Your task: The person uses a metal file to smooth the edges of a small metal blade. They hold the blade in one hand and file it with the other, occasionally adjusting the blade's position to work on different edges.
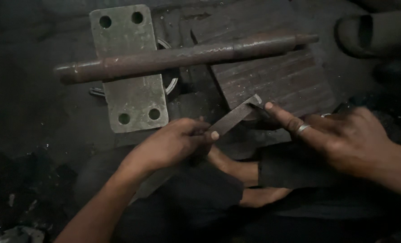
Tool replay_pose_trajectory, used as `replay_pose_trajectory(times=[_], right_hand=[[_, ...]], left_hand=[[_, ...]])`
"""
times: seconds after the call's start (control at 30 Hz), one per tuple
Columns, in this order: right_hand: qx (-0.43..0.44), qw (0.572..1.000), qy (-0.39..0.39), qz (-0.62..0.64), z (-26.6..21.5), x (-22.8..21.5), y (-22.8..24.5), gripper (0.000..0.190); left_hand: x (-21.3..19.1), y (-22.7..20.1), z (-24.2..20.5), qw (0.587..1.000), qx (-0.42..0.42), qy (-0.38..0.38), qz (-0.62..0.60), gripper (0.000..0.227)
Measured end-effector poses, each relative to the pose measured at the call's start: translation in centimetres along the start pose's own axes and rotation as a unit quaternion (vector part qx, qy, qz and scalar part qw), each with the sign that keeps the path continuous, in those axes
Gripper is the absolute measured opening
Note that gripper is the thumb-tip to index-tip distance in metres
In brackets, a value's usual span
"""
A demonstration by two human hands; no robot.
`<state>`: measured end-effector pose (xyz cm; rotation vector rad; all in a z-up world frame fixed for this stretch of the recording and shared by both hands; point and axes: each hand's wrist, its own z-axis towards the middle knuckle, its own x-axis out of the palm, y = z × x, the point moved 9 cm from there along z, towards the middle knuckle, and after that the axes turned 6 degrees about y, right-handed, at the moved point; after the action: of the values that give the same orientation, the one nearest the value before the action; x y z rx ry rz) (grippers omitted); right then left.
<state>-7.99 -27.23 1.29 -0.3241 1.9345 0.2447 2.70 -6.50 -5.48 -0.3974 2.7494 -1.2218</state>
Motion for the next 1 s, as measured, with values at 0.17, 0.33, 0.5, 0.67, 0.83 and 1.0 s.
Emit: replay_pose_trajectory(times=[0.17, 0.33, 0.5, 0.67, 0.83, 1.0], right_hand=[[0.052, 0.993, 0.104, -0.033, 0.5, 1.5, -0.3, 0.084], [0.005, 1.0, -0.004, -0.026, -0.1, -0.3, 0.5, 0.092], [0.01, 0.998, 0.018, -0.067, 0.6, -0.5, 1.0, 0.082], [0.054, 0.991, 0.111, -0.046, -0.1, 1.8, -0.3, 0.082], [0.061, 0.988, 0.117, -0.083, 0.6, 0.8, 0.1, 0.084], [0.077, 0.976, 0.198, -0.048, 1.2, 0.8, 0.3, 0.085]], left_hand=[[-1.3, -0.2, -0.5, 0.993, 0.05, -0.08, 0.067, 0.048], [-0.5, 0.2, 0.1, 0.999, 0.009, -0.044, 0.029, 0.051], [-0.5, 1.1, -0.4, 0.998, -0.006, -0.031, 0.06, 0.052], [-0.7, -0.8, -0.1, 0.991, 0.076, -0.061, 0.094, 0.05], [0.0, 0.6, -0.4, 0.999, 0.041, -0.005, 0.023, 0.046], [0.1, -1.0, -0.2, 0.998, 0.059, -0.012, 0.031, 0.041]])
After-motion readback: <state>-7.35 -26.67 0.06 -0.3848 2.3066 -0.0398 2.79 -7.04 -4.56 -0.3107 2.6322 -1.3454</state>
